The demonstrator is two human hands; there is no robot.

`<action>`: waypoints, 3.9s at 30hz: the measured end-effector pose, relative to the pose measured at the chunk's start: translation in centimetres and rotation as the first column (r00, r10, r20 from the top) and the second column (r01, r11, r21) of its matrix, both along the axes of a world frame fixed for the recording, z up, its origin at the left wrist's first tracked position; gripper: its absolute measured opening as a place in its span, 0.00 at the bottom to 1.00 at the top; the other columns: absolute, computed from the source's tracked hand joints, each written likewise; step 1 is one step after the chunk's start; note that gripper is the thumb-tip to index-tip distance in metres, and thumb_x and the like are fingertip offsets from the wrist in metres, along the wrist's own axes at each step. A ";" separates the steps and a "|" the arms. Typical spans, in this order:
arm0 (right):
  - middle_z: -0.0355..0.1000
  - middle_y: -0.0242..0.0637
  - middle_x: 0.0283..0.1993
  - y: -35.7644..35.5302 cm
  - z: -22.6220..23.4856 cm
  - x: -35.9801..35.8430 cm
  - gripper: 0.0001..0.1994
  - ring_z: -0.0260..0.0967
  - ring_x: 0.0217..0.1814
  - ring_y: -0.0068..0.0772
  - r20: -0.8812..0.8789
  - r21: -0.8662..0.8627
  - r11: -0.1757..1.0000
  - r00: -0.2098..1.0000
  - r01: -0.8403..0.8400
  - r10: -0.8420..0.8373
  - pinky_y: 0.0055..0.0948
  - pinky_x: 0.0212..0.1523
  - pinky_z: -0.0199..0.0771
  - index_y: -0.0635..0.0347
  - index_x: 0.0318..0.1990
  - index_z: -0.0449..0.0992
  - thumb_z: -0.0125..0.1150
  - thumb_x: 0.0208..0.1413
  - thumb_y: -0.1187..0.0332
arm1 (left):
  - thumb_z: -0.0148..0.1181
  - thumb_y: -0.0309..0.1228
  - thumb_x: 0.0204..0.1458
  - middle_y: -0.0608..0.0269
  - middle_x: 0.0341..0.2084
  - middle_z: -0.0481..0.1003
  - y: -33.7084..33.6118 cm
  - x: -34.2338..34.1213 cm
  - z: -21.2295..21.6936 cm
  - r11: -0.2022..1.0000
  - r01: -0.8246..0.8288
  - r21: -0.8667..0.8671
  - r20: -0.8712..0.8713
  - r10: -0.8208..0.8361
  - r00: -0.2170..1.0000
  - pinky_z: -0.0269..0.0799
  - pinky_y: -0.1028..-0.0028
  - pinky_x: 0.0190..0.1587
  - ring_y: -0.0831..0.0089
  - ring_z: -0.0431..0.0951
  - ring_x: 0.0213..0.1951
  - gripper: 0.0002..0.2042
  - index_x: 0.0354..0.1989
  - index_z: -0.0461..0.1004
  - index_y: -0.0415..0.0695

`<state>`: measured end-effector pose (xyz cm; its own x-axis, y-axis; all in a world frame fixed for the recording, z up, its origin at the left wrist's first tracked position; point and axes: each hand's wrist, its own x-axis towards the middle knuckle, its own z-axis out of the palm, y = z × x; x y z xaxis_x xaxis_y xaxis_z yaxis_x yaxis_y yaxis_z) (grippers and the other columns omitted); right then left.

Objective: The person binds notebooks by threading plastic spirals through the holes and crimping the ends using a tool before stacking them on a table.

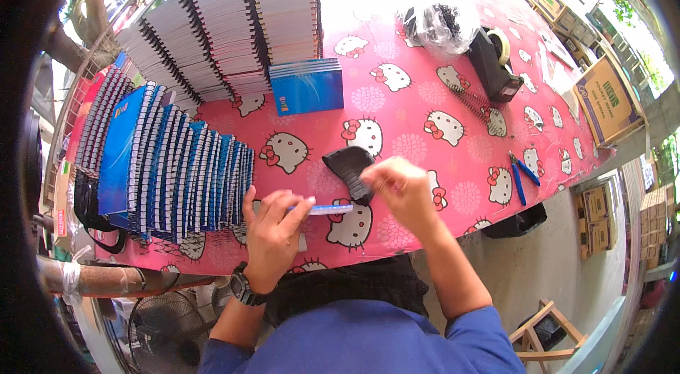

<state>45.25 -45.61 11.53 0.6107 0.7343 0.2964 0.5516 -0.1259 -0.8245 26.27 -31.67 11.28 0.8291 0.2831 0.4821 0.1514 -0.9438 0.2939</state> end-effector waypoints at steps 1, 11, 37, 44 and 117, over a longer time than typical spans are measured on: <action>0.75 0.39 0.34 0.2 0.0 1.0 0.07 0.71 0.38 0.35 0.062 -0.123 0.984 0.991 0.129 -0.122 0.33 0.39 0.72 0.59 0.37 0.79 0.63 0.49 0.72 | 0.58 0.23 0.41 0.68 0.36 0.73 -0.4 0.8 0.1 1.000 -0.024 0.000 0.053 0.024 0.998 0.50 0.52 0.62 0.71 0.73 0.44 0.18 0.44 0.77 0.49; 0.66 0.47 0.38 -1.1 -1.2 1.9 0.14 0.66 0.42 0.49 0.308 -0.188 0.946 0.931 0.264 -0.198 0.40 0.44 0.69 0.59 0.47 0.71 0.56 0.51 0.77 | 0.60 0.23 0.40 0.65 0.40 0.74 -0.7 3.1 -1.3 0.990 0.122 -0.072 0.246 -0.101 0.964 0.67 0.66 0.43 0.68 0.72 0.41 0.18 0.43 0.78 0.47; 0.69 0.35 0.35 -0.1 0.7 0.0 0.12 0.68 0.40 0.35 -0.050 -0.038 0.948 0.948 -0.316 0.314 0.31 0.38 0.70 0.55 0.40 0.78 0.65 0.46 0.77 | 0.60 0.23 0.43 0.69 0.33 0.77 -0.4 3.3 -1.2 0.987 0.123 -0.108 0.245 -0.093 0.965 0.64 0.68 0.42 0.69 0.74 0.37 0.12 0.38 0.78 0.48; 0.67 0.33 0.33 0.6 0.5 0.2 0.13 0.66 0.38 0.33 0.244 0.028 0.952 0.925 -0.306 0.290 0.30 0.36 0.69 0.55 0.35 0.78 0.68 0.39 0.79 | 0.60 0.23 0.42 0.69 0.33 0.77 -0.5 3.2 -0.8 0.985 0.130 -0.117 0.229 -0.100 0.968 0.64 0.68 0.42 0.70 0.74 0.36 0.12 0.37 0.78 0.48; 0.72 0.41 0.42 0.2 0.4 1.6 0.24 0.67 0.48 0.35 -0.275 -0.115 0.894 0.879 -0.433 0.390 0.32 0.50 0.65 0.59 0.43 0.78 0.65 0.44 0.49 | 0.75 0.28 0.35 0.64 0.36 0.68 1.6 0.8 -5.7 0.258 0.291 -0.921 0.323 0.090 0.942 0.69 0.75 0.39 0.78 0.70 0.37 0.34 0.50 0.59 0.44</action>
